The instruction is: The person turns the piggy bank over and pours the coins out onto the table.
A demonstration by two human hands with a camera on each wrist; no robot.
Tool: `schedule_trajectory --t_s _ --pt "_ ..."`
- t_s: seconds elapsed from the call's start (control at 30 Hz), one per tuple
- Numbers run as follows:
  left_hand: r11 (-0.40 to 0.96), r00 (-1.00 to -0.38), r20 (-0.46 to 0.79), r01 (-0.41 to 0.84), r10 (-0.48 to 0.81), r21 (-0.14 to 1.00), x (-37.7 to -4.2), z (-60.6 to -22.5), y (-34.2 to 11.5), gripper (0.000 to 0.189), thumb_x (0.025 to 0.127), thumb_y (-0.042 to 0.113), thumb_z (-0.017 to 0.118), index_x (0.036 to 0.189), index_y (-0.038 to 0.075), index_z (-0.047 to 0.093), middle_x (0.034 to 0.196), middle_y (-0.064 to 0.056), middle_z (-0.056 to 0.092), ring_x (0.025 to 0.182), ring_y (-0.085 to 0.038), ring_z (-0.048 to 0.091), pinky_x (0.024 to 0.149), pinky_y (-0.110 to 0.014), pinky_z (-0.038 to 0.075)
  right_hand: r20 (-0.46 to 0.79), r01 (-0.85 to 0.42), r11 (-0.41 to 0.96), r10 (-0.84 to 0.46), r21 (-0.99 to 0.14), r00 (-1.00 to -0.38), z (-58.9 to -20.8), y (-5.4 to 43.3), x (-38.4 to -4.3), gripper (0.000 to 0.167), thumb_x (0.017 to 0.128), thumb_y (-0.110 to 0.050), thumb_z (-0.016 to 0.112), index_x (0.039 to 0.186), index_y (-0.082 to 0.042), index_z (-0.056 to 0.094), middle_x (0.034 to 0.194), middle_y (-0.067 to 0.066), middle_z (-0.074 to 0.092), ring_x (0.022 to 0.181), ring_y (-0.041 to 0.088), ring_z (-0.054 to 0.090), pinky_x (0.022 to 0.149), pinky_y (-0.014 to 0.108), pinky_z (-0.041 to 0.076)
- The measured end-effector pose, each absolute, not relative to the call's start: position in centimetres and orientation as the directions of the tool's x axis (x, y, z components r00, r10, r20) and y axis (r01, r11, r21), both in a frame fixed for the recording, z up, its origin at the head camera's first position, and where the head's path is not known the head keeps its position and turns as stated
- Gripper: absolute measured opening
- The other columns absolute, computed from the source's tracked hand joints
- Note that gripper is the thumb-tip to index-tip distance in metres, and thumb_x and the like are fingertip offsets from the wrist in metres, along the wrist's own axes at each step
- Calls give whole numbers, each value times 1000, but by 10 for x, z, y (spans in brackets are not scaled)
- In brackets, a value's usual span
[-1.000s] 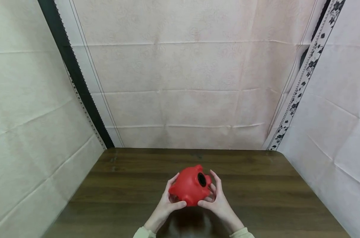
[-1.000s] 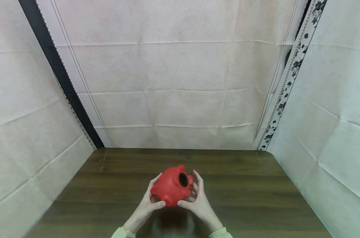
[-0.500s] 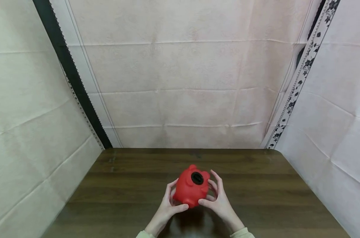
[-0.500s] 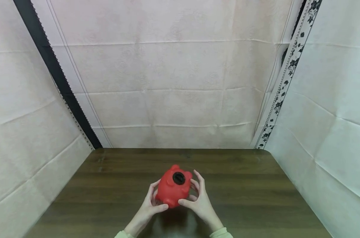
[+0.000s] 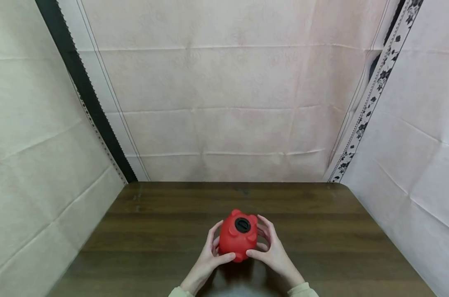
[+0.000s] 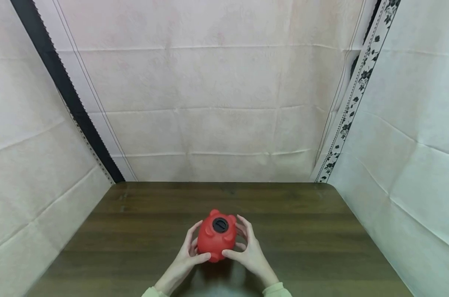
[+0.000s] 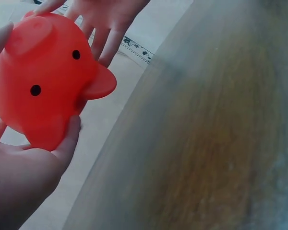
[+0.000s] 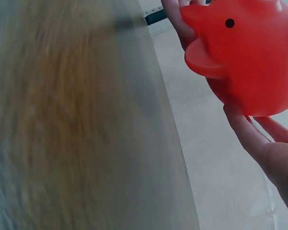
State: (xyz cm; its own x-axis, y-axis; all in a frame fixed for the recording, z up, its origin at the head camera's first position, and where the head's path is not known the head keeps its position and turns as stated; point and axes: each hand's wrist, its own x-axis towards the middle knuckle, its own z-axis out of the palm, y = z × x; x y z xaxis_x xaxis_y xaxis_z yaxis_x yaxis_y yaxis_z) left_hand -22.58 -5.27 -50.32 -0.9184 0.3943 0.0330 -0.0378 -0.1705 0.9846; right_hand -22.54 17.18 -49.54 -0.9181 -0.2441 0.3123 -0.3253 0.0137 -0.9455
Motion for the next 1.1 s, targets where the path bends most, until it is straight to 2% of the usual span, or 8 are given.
schedule_trajectory --t_s 0.17,0.43,0.6,0.7,0.87,0.97,1.1 --pt "-140 -919 30 -28 393 990 -226 -504 -53 84 88 19 71 151 30 17 141 -14 49 119 -21 56 97 -36 51 315 -337 42 -264 -940 -912 -497 174 -228 89 79 -2 76 149 -8 21 144 25 44 118 0 53 91 23 53" --pt "-122 -923 7 -44 386 992 -228 -507 -55 89 89 21 70 154 32 11 145 -16 46 120 -21 57 98 -37 51 275 -293 65 -202 -954 -940 -498 167 -231 82 79 -3 77 146 -14 31 144 20 46 117 0 55 92 22 52" --pt "-139 -936 7 -45 352 989 -226 -507 -53 89 88 21 72 153 32 12 140 -16 50 116 -20 59 96 -34 51 232 -248 73 -176 -966 -957 -495 161 -230 74 81 -5 75 144 -16 37 146 15 45 119 0 52 93 19 51" --pt "-155 -943 1 -54 333 986 -224 -503 -51 89 87 20 73 152 31 13 136 -15 54 114 -20 60 95 -33 50 225 -245 95 -182 -965 -957 -493 159 -230 72 83 -7 73 144 -18 38 148 11 43 125 6 50 97 22 49" --pt "-176 -951 15 -42 310 984 -225 -496 -45 91 85 18 74 151 32 12 136 -14 54 115 -19 59 96 -31 49 218 -247 120 -212 -962 -953 -485 157 -234 75 83 -10 73 145 -21 33 148 7 42 135 27 41 103 28 45" --pt "-171 -952 36 -17 302 985 -227 -493 -42 92 86 18 74 152 32 11 140 -13 50 118 -19 56 99 -34 50 197 -223 100 -222 -970 -955 -478 155 -236 77 82 -11 75 145 -24 31 146 5 42 136 30 38 100 25 46" --pt "-156 -947 68 20 314 988 -233 -490 -41 92 87 19 72 153 33 10 147 -12 44 124 -22 52 103 -39 49 189 -207 87 -185 -974 -964 -471 154 -239 77 81 -12 76 144 -26 33 145 4 44 134 28 40 96 19 47"
